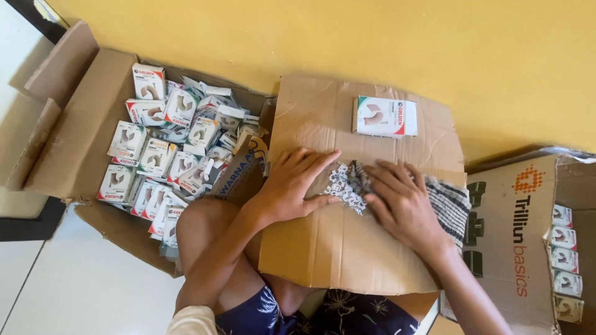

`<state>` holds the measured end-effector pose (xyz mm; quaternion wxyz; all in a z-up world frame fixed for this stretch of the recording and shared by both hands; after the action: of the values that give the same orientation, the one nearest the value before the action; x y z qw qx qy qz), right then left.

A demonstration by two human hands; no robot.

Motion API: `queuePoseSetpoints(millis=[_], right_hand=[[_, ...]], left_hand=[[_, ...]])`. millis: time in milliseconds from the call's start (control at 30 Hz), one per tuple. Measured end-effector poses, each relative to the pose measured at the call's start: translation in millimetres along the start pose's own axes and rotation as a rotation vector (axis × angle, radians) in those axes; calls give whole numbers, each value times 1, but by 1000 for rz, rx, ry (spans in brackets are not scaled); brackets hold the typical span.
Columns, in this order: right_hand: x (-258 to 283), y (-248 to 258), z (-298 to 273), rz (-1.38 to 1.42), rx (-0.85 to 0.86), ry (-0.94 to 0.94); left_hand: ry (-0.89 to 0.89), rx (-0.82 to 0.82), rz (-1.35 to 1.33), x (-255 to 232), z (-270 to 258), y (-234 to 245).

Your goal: The person sits on the floor and wipes small product boxes with a cloth. They pick up boxes from a large cardboard box, wipe them on a flat surface, and place them into another box. The process is repeated for several boxes.

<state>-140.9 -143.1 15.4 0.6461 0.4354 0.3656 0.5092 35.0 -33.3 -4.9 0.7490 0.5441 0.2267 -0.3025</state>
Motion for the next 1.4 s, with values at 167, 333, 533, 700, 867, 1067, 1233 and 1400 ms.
queuePoseSetpoints(millis=[167, 333, 533, 700, 867, 1067, 1233, 1400], right_hand=[[31, 12, 2, 60, -49, 102], [23, 7, -12, 22, -55, 90], [34, 17, -25, 132, 84, 78], [26, 24, -18, 25, 8, 38], [38, 22, -23, 151, 32, 65], [40, 23, -7, 93, -27, 132], [22, 0, 7, 120, -16, 32], [4, -7, 1, 89, -72, -9]], left_hand=[[-11, -41, -39, 4, 0, -1], [-24, -46, -15, 5, 0, -6], [-29, -81, -17, -1, 2, -2], [-22, -77, -15, -3, 1, -1], [4, -59, -14, -2, 3, -1], [39, -13, -63, 1, 2, -2], [34, -7, -87, 1, 2, -2], [26, -30, -42, 3, 1, -3]])
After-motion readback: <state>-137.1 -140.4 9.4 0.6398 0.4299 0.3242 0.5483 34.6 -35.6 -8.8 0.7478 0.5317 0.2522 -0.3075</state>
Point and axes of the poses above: each hand's wrist, its own z-axis towards the middle knuckle, its own y-axis out of the back of the hand, x = y × z, the point moved 4 cm from there along z, towards the middle knuckle, and after that the axes turned 10 degrees about -z, right-handed, at the moved point
